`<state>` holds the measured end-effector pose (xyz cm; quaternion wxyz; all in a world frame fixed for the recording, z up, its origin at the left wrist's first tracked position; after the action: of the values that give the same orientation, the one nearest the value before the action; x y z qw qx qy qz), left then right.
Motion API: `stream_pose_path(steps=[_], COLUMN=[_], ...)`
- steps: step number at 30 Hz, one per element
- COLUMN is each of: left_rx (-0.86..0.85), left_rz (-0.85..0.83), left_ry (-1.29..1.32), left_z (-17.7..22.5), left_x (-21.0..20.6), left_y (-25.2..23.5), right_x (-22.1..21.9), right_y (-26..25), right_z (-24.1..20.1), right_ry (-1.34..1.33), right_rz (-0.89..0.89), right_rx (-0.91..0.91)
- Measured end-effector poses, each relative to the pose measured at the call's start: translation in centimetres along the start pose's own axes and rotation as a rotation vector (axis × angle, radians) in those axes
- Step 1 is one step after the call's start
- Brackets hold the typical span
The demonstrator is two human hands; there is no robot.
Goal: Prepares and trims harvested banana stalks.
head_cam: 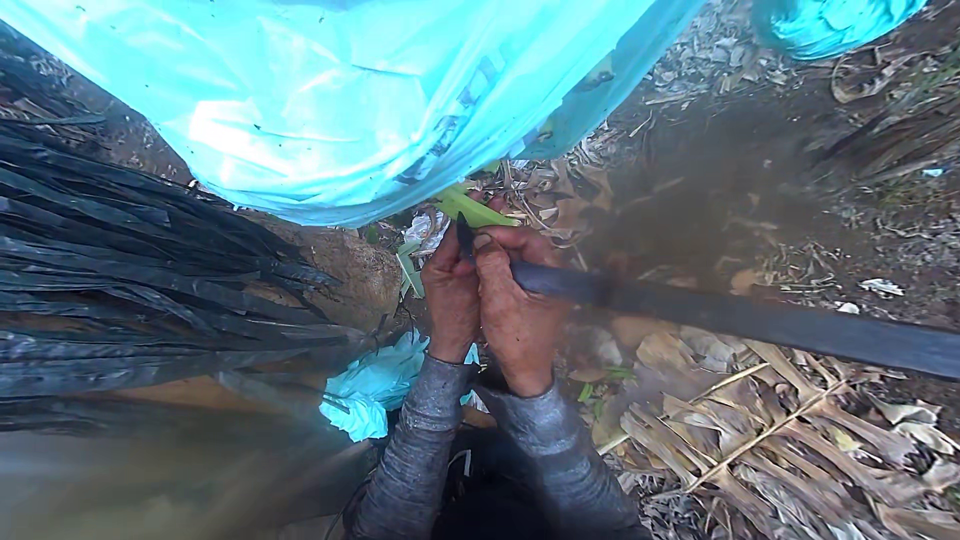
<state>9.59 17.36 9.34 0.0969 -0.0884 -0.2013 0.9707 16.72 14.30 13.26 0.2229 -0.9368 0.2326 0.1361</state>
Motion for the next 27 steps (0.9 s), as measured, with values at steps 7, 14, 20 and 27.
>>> stream_pose_path(steps=[7, 14, 20, 27], left_rx=[-0.034, 0.007, 0.003, -0.002], left_rz=[0.004, 0.015, -0.009, -0.02], left_ry=[0.049, -0.001, -0.041, 0.078], left_z=[-0.3, -0.03, 0.18, 0.06], left_x=[-0.15, -0.1, -0.13, -0.2], left_y=[-0.28, -0.23, -0.33, -0.3], right_x=[0.25, 0.54, 0.74, 0.64], right_y=[-0.07, 0.01, 0.06, 0.07], right_z=[0.29, 0.63, 0.64, 0.7], right_ry=[-0.037, -0.05, -0.045, -0.119], right_rz=[0.012, 0.032, -0.001, 0.018], right_rx=[-0.019, -0.014, -0.059, -0.064])
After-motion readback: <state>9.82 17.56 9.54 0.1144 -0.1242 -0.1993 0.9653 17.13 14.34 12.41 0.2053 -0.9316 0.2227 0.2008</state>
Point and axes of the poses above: each hand's wrist, its own y-axis away from the middle knuckle, its own x-axis out of the back of the hand, z = x × y, the point moved 2 cm from there along -y, towards the middle knuckle, and after that the axes turned 1 degree about -z, right-handed, at the moved point
